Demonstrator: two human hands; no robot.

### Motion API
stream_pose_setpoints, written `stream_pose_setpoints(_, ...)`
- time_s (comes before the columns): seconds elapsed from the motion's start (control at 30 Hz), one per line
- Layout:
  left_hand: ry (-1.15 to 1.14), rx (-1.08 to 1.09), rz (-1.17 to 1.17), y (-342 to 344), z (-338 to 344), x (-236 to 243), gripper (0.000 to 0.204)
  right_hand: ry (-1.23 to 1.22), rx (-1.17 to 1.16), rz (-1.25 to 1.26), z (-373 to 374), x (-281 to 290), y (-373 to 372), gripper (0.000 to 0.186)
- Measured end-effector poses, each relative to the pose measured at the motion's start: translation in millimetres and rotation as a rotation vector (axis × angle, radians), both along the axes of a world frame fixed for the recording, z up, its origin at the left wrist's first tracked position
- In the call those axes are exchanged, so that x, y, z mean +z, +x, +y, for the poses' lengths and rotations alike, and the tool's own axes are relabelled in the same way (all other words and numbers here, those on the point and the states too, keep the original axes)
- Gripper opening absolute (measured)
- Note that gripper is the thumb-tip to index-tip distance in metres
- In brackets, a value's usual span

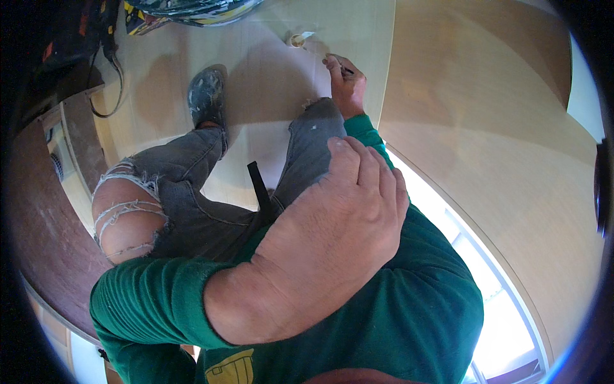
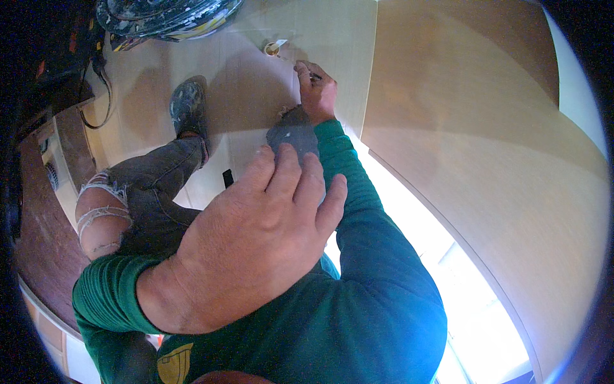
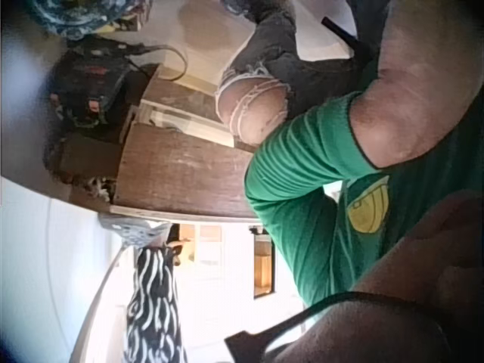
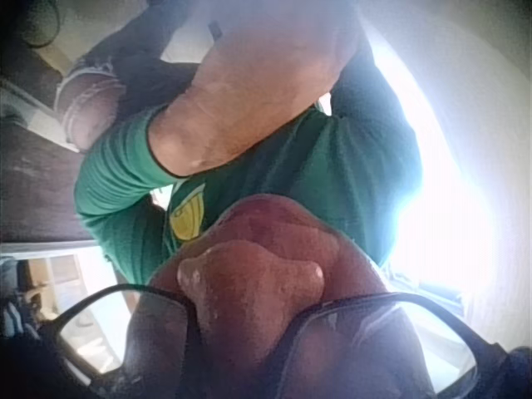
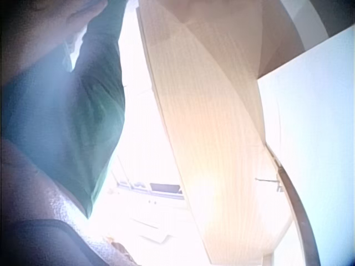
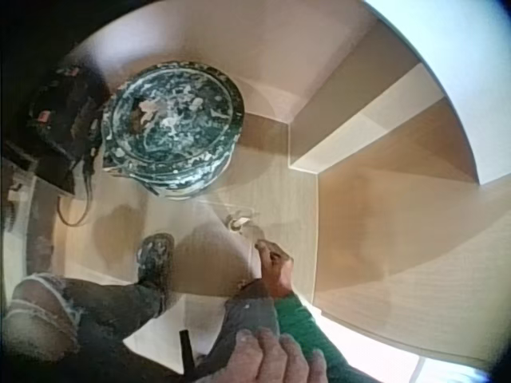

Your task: The person kneels on the floor and uses a small brush to apply a sealant or caulk along the base of a wall and around a floor pipe. They repeatedly dip the brush into a container to reload the material and smooth the bead along the edges.

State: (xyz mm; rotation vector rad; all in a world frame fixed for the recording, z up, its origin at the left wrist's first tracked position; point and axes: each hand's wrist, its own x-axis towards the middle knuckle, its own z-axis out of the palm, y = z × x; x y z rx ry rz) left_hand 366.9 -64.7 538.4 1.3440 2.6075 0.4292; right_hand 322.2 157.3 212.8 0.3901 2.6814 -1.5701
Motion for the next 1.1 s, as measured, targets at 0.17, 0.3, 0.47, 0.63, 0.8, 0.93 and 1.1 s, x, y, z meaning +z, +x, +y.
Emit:
stream_pose_setpoints(0.17,0.005,-0.008,0.001,0.4,0.6,-3.0,0.040,-0.038,-0.004,-0.022,-0.6,6.1,2.5,0.032)
stream_pose_setpoints(0.3,-0.002,-0.016,0.028,0.2,-0.5,-3.0,0.041,-0.018,0.007,-0.037,-0.2,8.8,2.7,0.033)
stream_pose_setpoints(0.47,0.005,-0.017,0.014,-0.4,0.0,-2.9,0.041,-0.006,0.018,-0.052,2.1,7.6,3.0,0.032)
stream_pose_setpoints(0.63,-0.005,-0.020,0.026,-0.2,1.1,-3.7,0.041,-0.201,-0.073,-0.067,3.5,1.2,1.7,0.035)
stream_pose_setpoints(0.8,-0.009,-0.020,0.011,0.0,1.4,-3.1,0.041,-0.442,-0.246,-0.177,10.4,-6.5,1.3,0.036)
stream_pose_setpoints(0.93,-0.005,-0.012,0.000,0.1,1.0,-2.6,0.040,-0.553,-0.318,-0.251,20.7,-15.4,5.4,0.040)
stream_pose_setpoints(1.1,-0.021,-0.013,-0.008,0.3,1.9,-1.9,0.040,-0.757,-0.402,-0.310,25.9,-28.6,8.8,0.041)
